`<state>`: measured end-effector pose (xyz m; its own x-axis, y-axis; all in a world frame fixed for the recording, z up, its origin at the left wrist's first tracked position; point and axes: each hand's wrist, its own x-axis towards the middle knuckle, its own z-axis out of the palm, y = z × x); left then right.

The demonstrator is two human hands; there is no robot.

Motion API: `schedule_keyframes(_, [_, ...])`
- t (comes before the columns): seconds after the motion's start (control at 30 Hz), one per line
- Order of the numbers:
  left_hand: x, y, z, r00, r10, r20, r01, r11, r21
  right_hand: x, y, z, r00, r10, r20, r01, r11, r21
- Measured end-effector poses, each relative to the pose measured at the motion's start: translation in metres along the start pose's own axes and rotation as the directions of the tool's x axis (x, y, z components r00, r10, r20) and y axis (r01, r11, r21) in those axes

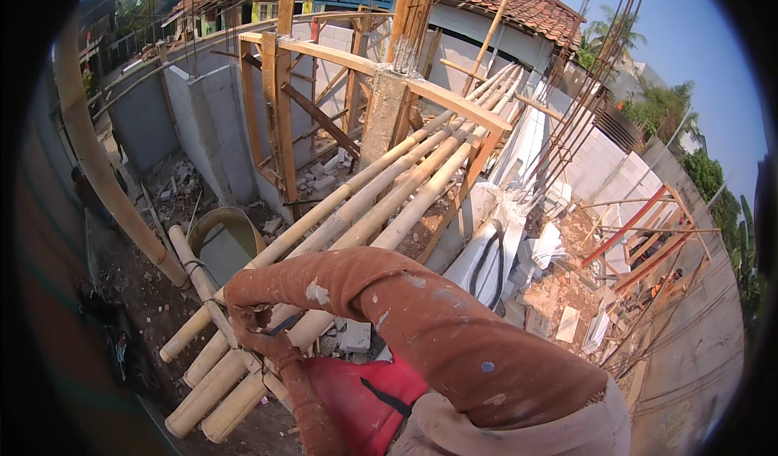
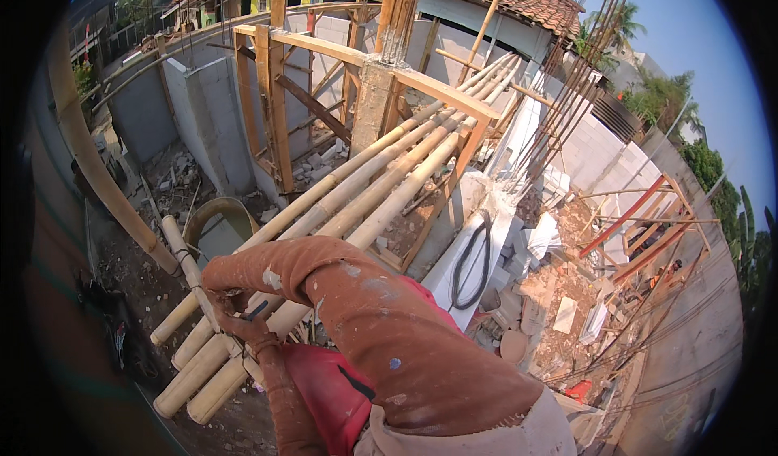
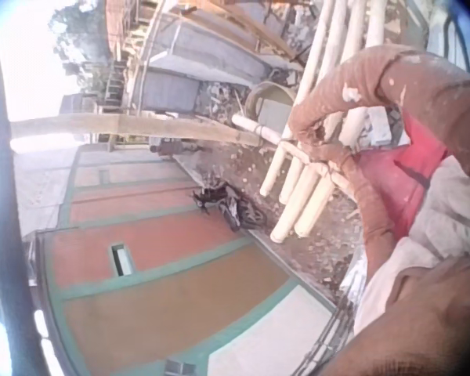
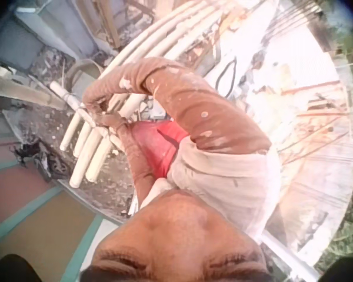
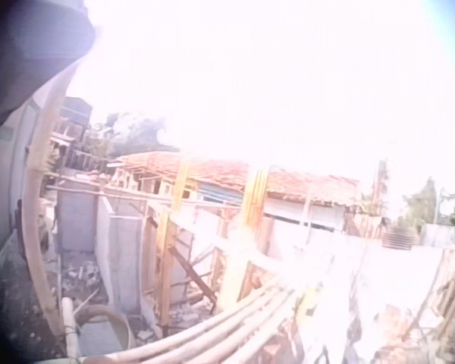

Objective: The person secures bamboo poles together by hand using wire and a pair of pliers, twisting the wire to tighten the joints while standing on a construction structure.

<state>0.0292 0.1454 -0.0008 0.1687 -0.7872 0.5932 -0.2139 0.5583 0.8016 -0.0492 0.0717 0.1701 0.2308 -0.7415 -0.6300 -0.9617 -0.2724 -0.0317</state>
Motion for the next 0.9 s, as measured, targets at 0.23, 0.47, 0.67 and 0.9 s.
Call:
schedule_keyframes(0.23, [-0.007,0.004,-0.005,0.997,0.056,0.058,-0.065,0.982,0.176,0.008,0.004,0.001,0.993,-0.073,-0.091,0.079,0.995,0.061])
schedule_keyframes(0.47, [-0.002,0.003,-0.005,0.973,-0.202,0.109,0.194,0.978,0.081,0.012,-0.014,-0.005,0.999,0.022,-0.049,-0.025,0.998,-0.050])
schedule_keyframes(0.67, [0.003,0.020,-0.004,0.950,-0.301,0.087,0.292,0.952,0.095,-0.010,-0.029,0.003,0.982,-0.083,-0.171,0.042,0.972,-0.230])
schedule_keyframes(0.9, [0.003,0.035,-0.009,0.990,-0.120,0.080,0.116,0.991,0.060,-0.030,-0.032,-0.010,0.980,-0.102,-0.169,0.063,0.973,-0.221])
